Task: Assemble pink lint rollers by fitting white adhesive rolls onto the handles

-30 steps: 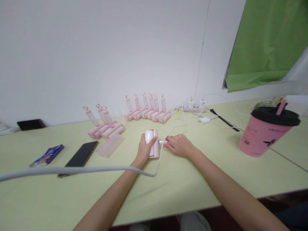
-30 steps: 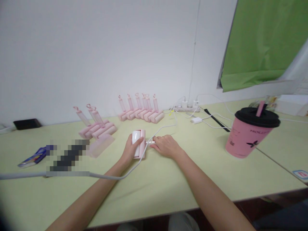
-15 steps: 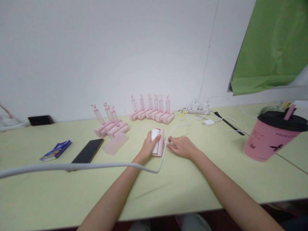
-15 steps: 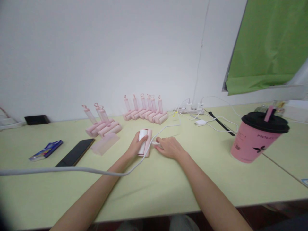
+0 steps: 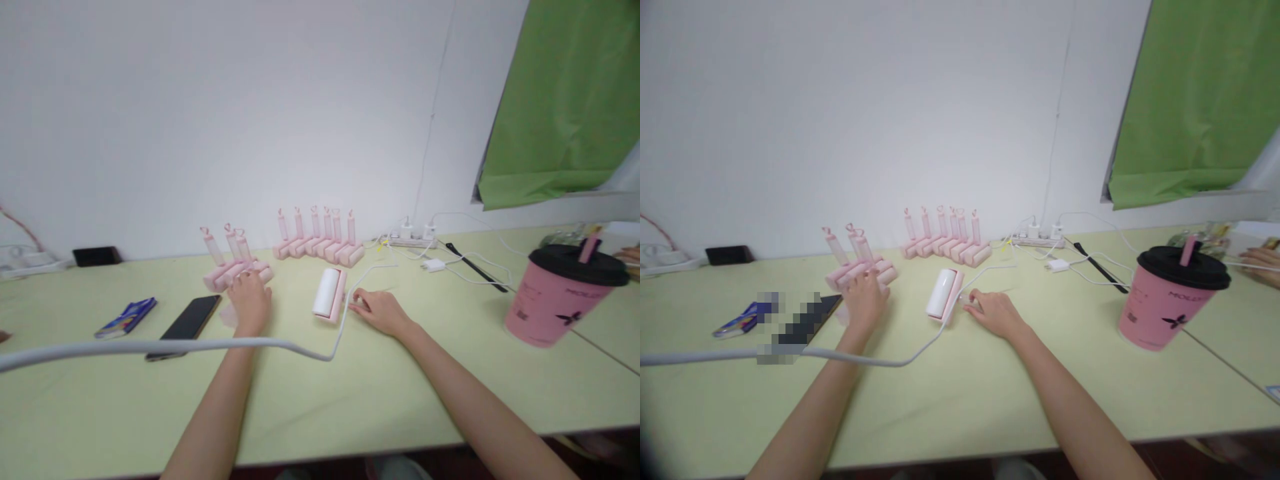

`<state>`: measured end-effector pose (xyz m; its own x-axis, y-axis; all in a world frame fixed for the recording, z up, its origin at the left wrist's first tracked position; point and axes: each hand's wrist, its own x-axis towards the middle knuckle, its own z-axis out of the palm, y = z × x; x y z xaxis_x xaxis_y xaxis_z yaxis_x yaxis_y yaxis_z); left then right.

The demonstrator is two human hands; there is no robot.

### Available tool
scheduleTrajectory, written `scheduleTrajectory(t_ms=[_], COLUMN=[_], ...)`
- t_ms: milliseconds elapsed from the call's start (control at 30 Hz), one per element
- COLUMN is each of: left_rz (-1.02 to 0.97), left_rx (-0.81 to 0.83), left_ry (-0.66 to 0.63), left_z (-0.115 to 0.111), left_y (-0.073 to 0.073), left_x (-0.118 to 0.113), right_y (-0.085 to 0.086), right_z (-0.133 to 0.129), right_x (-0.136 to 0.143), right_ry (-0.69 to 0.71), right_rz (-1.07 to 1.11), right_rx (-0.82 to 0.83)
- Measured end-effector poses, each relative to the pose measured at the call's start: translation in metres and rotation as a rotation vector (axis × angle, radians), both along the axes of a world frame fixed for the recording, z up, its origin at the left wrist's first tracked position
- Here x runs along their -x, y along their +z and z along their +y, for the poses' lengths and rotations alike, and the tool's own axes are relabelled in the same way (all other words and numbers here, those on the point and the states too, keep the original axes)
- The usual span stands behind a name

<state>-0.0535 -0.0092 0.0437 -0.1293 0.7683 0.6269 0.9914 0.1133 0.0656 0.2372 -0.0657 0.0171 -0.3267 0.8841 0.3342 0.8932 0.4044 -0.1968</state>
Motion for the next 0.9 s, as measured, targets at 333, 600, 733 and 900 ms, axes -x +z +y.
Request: scheduleTrajectory(t_ms=[333,600,733,900], left_rz=[0.135,-0.066,-0.453,-1.012], left_rx=[0.168,0.225,0.251,0.267], left_ry=[0.119,0.042,-0.177,-0.434], left_z=[-0.003,0.004,0.015,0.016], left_y=[-0.002,0.007,0.013,0.007], left_x=[0.013,0.018,0.008,-0.029], right_y=[-0.003,-0.004,-0.004,-0.004], right_z=[0.003,0.006,0.005,0.002], right_x=[-0.001,-0.002,0.000,0.007], right_ry=[0.013,0.006,0.010,0.054], right_rz=[-0.013,-0.022,-0.029,-0.010], right_rx=[0.009,0.029,0.043,0.040])
